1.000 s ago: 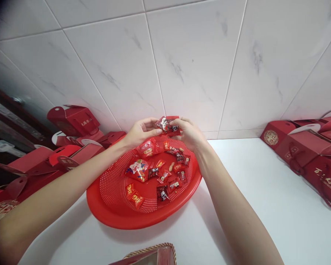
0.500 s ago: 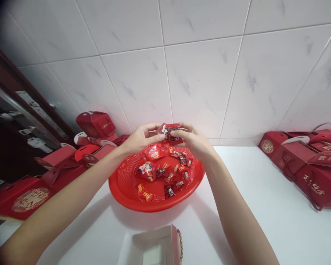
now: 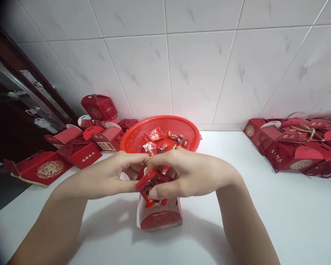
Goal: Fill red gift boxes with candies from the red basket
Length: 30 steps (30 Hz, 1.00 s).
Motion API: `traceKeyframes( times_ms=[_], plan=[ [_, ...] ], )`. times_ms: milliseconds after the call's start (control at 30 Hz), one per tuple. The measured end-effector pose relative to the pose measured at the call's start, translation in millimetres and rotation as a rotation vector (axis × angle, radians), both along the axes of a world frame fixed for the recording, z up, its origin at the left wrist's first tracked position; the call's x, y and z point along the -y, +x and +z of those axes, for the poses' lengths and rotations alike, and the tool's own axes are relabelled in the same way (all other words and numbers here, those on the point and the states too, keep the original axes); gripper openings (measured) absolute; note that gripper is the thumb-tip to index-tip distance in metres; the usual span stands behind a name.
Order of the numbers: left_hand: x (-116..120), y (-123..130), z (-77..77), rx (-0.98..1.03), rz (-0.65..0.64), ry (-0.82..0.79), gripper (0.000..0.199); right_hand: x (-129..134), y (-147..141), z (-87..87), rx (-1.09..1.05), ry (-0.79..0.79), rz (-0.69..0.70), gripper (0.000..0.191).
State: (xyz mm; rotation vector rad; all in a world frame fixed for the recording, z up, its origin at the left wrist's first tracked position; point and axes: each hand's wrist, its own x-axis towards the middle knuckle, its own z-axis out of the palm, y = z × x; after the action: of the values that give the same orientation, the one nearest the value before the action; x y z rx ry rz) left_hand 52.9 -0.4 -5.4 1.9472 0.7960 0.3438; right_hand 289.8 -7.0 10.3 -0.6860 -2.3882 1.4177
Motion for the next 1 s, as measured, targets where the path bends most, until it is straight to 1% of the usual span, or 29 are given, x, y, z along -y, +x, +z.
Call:
traceKeyframes(
  times_ms=[133, 300, 367, 500, 567, 700, 900, 1000],
  plan=[
    [4.1, -2.9, -3.1, -0.053, -0.025, 0.083, 0.018, -0.3, -4.3, -6.7, 0.046, 0.053, 0.035, 0.019],
    [1.0, -10.5, 1.5, -0.094, -0.032, 0.165, 0.02, -2.2, -5.4, -9.2, 0.102, 0.053, 0.04, 0.023],
    [-3.3, -16.1, 3.5, -0.068, 0.045, 0.208, 0.025, -0.9, -5.5, -10.1, 0.124, 0.056, 0.026, 0.024],
    [-22.5, -29.9, 0.6, 0.024, 0.301, 0.296, 0.03, 1.4, -6.5, -11.8, 0.175, 0.066, -0.018, 0.022],
    [-33.9, -35.4, -3.7, 0.041, 0.351, 0.297, 0.032, 0.8, -6.9, -12.3, 0.193, 0.083, -0.03, 0.021],
    [-47.1, -39.5, -12.3, 0.0, 0.348, 0.308, 0.033, -2.4, -6.5, -12.4, 0.213, 0.137, 0.01, 0.024],
    [-53.0, -38.6, -18.6, -0.056, 0.314, 0.314, 0.033, -3.1, -6.3, -10.6, 0.248, 0.184, 0.144, 0.032],
    [-55.3, -37.5, -19.6, -0.083, 0.319, 0.316, 0.033, -0.7, -7.5, -8.9, 0.272, 0.184, 0.168, 0.034]
  ],
)
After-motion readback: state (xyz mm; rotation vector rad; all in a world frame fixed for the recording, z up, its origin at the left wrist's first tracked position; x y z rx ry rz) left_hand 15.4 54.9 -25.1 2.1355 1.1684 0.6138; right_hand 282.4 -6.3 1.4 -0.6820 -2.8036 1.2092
